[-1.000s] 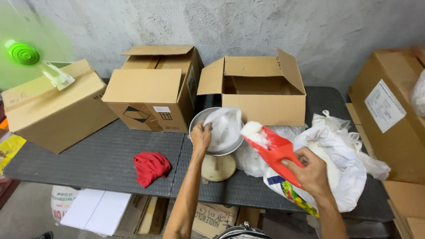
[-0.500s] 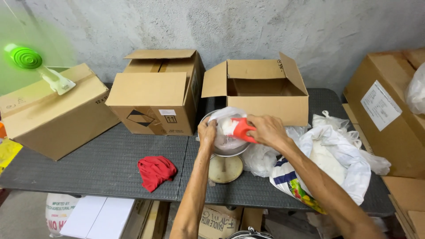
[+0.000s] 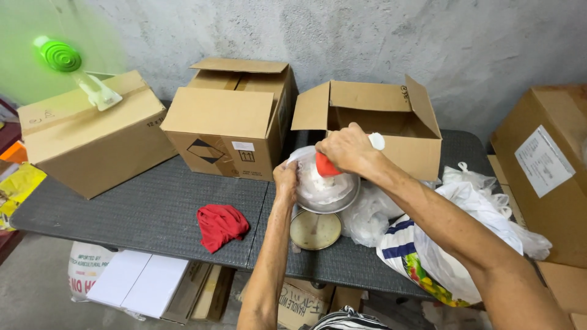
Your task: Weighing portions of white powder from a large bag into small plastic bags using a mechanical scale and a red scoop.
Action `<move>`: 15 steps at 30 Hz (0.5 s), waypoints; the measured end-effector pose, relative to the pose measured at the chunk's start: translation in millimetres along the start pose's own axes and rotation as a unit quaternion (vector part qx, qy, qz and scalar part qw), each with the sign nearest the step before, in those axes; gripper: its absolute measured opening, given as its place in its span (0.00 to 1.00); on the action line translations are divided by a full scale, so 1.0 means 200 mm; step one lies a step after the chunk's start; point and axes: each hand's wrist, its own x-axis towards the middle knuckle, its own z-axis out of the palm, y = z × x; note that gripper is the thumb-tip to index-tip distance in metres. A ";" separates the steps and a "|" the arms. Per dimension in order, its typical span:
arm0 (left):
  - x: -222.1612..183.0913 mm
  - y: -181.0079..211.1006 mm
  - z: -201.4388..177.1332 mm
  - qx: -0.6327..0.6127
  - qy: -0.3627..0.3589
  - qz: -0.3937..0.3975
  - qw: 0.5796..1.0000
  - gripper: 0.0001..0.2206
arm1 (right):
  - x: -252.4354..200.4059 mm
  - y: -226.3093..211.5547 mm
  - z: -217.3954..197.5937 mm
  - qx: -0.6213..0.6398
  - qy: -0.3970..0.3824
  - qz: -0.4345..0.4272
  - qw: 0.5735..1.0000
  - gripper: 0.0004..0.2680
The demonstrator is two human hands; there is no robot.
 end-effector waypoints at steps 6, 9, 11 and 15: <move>0.02 -0.01 -0.02 -0.020 -0.022 0.005 1.000 0.10 | -0.02 -0.02 0.02 0.033 -0.026 0.028 0.999 0.05; 0.01 0.01 -0.02 -0.009 -0.017 0.006 1.000 0.09 | -0.04 0.02 0.05 0.047 -0.034 0.033 0.998 0.07; -0.06 0.08 -0.02 0.004 -0.018 0.006 1.000 0.10 | -0.05 0.05 0.02 0.042 -0.054 0.039 0.997 0.07; -0.11 0.11 -0.02 0.035 -0.043 0.020 0.998 0.12 | -0.08 0.07 -0.01 0.023 -0.107 0.065 0.992 0.06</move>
